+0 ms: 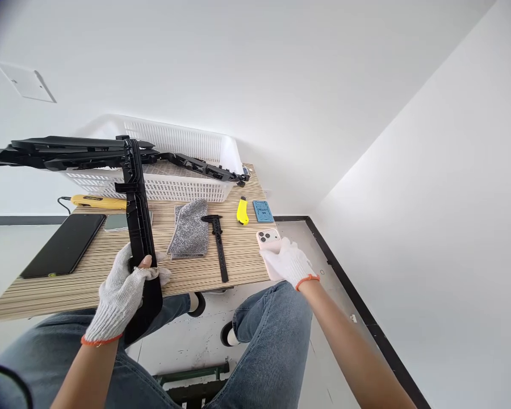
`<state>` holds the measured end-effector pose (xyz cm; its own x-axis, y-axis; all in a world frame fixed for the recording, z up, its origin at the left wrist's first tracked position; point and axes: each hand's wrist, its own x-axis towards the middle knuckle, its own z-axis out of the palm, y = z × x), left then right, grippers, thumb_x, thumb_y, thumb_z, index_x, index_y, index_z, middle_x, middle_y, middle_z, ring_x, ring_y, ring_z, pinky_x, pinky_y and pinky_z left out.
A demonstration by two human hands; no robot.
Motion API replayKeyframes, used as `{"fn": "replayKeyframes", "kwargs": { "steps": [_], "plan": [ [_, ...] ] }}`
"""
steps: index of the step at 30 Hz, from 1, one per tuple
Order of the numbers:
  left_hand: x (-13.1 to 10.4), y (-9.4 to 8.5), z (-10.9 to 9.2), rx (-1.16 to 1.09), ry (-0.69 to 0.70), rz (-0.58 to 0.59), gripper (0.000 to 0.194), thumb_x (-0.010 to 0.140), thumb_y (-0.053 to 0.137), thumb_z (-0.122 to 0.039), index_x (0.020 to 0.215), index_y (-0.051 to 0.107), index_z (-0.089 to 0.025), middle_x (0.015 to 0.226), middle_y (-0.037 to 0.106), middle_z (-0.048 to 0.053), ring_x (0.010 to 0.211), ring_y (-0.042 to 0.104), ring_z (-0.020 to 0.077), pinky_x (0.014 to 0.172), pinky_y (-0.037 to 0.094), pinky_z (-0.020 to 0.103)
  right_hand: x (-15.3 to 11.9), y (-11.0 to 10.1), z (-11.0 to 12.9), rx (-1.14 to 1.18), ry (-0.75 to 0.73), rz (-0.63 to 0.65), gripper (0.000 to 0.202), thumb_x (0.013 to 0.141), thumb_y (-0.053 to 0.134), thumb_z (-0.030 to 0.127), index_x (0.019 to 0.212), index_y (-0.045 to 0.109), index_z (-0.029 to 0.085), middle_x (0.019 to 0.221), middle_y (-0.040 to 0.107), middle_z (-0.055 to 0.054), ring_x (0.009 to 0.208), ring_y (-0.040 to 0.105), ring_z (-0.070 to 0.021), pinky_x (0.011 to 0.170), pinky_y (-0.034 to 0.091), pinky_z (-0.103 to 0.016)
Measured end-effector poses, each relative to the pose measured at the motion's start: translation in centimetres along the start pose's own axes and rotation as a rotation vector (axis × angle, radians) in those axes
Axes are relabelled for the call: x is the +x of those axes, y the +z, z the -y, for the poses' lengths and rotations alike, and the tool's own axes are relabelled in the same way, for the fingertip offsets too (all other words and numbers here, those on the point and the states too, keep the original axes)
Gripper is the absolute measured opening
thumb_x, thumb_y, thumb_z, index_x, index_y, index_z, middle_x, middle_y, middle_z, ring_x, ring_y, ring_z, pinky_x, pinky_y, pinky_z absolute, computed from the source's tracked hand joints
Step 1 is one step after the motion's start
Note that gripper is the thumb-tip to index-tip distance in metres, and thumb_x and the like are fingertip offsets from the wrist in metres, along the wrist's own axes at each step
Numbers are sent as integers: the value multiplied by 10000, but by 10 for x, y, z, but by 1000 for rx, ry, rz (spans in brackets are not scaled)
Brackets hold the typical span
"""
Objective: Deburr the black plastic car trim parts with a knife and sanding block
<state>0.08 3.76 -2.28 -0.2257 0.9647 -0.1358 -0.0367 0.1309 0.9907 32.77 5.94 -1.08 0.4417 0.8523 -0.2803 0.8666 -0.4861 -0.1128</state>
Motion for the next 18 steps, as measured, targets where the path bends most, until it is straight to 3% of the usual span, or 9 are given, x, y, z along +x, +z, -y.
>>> {"fn": "replayKeyframes", "kwargs": {
  "steps": [3, 6, 9, 13, 18],
  "plan": [
    [1, -4, 5, 85, 4, -13, 505, 751, 661, -368, 1232, 553, -260, 801, 682, -25, 626, 706, 187, 657, 592, 322, -7, 2, 15, -86, 17, -36, 807, 856, 582, 650, 1406, 446, 76, 1342, 555, -255, 1208, 612, -382, 977, 464, -453],
    [2, -6, 6, 162, -16, -37, 525, 762, 636, -318, 1277, 555, -264, 773, 707, -18, 707, 747, 218, 707, 603, 331, -7, 3, 22, -137, 36, -43, 766, 831, 616, 612, 1317, 496, 32, 1273, 580, -265, 1199, 613, -396, 949, 488, -460],
    [1, -6, 7, 170, -30, -39, 518, 781, 632, -331, 1288, 552, -272, 757, 706, -24, 714, 752, 221, 714, 604, 333, -2, 3, 25, -151, 52, -54, 726, 763, 656, 567, 1236, 541, 28, 1220, 608, -269, 1165, 634, -403, 880, 519, -443],
    [3, -8, 12, 130, 1, -11, 508, 820, 638, -399, 1301, 537, -272, 787, 694, -21, 705, 747, 218, 708, 599, 341, 3, 4, 27, -161, 11, -87, 752, 745, 637, 525, 1271, 512, 1, 1188, 638, -279, 1113, 668, -392, 796, 535, -419],
    [2, -7, 9, 129, -1, 2, 519, 802, 649, -384, 1290, 536, -250, 819, 705, -5, 678, 733, 214, 717, 601, 363, 7, -12, 25, -103, 57, -22, 785, 735, 642, 585, 1298, 550, 46, 1220, 662, -273, 1127, 669, -390, 832, 530, -429]
  ]
}}
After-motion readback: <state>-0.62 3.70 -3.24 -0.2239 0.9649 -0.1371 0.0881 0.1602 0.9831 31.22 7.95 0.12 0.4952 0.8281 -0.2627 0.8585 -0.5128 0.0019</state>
